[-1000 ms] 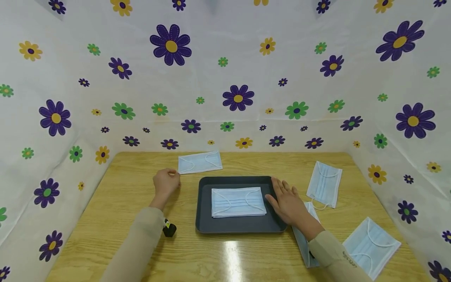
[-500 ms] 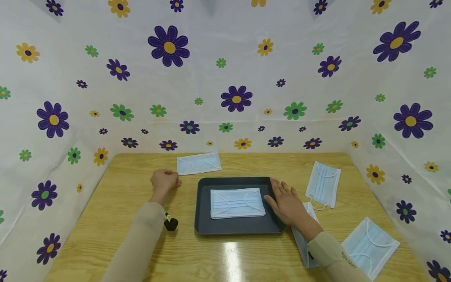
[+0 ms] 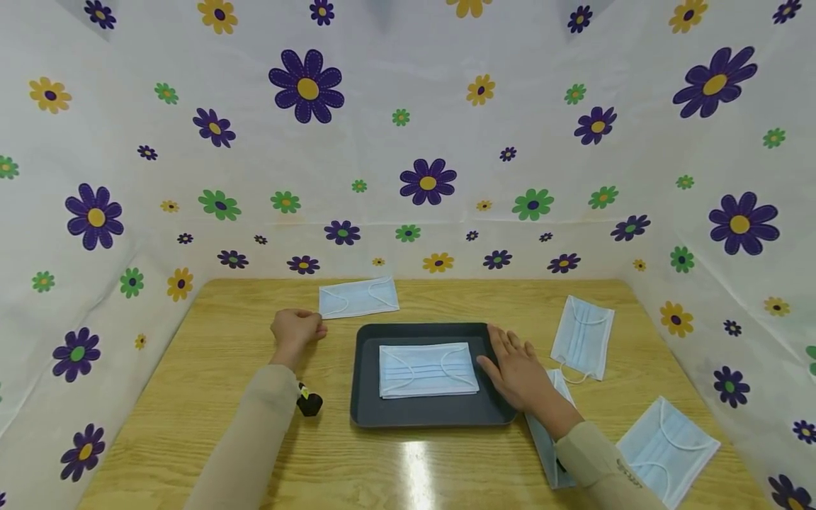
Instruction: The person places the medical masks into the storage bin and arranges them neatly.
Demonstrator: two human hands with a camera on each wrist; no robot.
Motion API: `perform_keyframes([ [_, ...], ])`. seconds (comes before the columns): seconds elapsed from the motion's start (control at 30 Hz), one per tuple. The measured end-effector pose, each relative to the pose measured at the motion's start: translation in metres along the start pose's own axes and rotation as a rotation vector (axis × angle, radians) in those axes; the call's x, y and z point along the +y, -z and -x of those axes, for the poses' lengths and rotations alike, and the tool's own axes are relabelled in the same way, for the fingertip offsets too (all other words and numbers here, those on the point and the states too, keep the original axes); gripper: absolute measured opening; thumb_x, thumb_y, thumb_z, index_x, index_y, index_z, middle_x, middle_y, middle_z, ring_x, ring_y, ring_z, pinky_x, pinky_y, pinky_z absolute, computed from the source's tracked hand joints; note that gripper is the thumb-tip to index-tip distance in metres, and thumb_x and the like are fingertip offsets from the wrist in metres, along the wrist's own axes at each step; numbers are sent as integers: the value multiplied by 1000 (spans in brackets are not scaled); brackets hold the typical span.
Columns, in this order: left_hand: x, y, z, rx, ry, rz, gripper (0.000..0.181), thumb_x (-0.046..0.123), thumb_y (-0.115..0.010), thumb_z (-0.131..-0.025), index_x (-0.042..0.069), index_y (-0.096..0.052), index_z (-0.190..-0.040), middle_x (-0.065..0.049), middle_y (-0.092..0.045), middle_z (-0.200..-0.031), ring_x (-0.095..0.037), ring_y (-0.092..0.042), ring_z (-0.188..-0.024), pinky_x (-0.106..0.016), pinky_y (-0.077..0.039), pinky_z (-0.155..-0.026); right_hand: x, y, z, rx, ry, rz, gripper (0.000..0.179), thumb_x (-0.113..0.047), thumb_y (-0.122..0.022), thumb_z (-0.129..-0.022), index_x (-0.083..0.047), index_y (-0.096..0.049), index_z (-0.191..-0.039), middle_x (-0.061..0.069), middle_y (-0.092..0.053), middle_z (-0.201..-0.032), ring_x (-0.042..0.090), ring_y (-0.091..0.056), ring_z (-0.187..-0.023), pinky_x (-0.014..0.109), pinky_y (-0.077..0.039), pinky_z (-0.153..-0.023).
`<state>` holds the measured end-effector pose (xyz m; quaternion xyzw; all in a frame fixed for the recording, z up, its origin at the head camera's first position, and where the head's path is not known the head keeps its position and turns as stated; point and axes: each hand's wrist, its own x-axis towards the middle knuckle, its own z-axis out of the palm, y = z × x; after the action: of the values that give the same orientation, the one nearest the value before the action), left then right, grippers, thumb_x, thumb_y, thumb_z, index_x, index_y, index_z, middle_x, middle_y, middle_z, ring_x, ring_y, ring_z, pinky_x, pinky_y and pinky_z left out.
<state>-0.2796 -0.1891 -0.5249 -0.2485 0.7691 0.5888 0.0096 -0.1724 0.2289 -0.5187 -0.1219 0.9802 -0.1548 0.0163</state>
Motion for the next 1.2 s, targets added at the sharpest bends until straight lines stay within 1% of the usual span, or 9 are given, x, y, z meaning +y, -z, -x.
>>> perform_keyframes([
  [0.33,3,-3,-1,5,9,3,29,1,-68,-94,-12,-69,-119,-7,-71,-74,-9,-73,-58,-22,-60,-60,1,1,0,-15,-8,-5,74,-43,-42,-114,1,-18,-167,29,-32,-168,51,-29,-155,73,-21,-123],
  [0.43,4,-4,0,5,13,2,28,1,-66,-94,-11,-69,-120,-11,-73,-81,-8,-73,-59,-20,-60,-60,1,0,-1,-10,-5,-5,74,-44,-42,-114,2,-18,-167,29,-32,-167,52,-30,-155,74,-21,-123],
  [0.57,4,-4,0,-5,11,12,30,0,-65,-94,-11,-68,-122,-19,-73,-96,-7,-72,-59,-20,-60,-61,3,0,-1,-4,-6,-9,74,-44,-42,-114,1,-18,-167,29,-32,-167,51,-30,-155,74,-20,-123],
  [0.63,4,-4,0,-6,16,10,31,1,-65,-94,-11,-68,-123,-19,-72,-99,-7,-72,-60,-21,-61,-62,3,-1,-1,1,-4,-11,73,-44,-43,-113,1,-19,-167,29,-32,-168,52,-31,-155,74,-21,-123],
  [0.7,4,-4,0,1,28,-5,31,3,-66,-95,-11,-68,-123,-16,-73,-93,-7,-72,-59,-21,-61,-62,3,-1,0,4,-2,-11,73,-44,-43,-113,1,-20,-167,28,-33,-168,52,-31,-155,74,-21,-122],
  [0.8,4,-3,0,1,29,-41,32,8,-69,-96,-11,-69,-121,-9,-74,-78,-7,-71,-56,-21,-60,-60,4,-1,-1,6,0,-10,73,-43,-44,-113,1,-21,-167,28,-32,-168,52,-31,-155,74,-21,-122],
  [0.93,5,-3,1,-6,-26,-114,28,10,-72,-96,-12,-73,-113,-1,-70,-64,-7,-69,-52,-19,-57,-55,4,-1,-2,5,-3,-12,73,-43,-44,-113,1,-20,-167,28,-32,-168,52,-31,-155,74,-21,-122],
  [1.07,4,-5,3,25,-88,-195,20,3,-67,-90,-10,-76,-102,0,-67,-59,-7,-65,-49,-17,-53,-53,3,-1,-2,3,-1,-9,73,-44,-43,-113,0,-20,-167,29,-32,-168,52,-31,-155,74,-21,-122],
  [1.2,2,-5,1,33,-102,-238,21,3,-65,-88,-8,-78,-100,0,-69,-61,-7,-63,-49,-16,-51,-55,3,-1,-2,-3,-6,-1,73,-44,-42,-113,0,-19,-167,29,-32,-168,51,-30,-155,74,-21,-122],
])
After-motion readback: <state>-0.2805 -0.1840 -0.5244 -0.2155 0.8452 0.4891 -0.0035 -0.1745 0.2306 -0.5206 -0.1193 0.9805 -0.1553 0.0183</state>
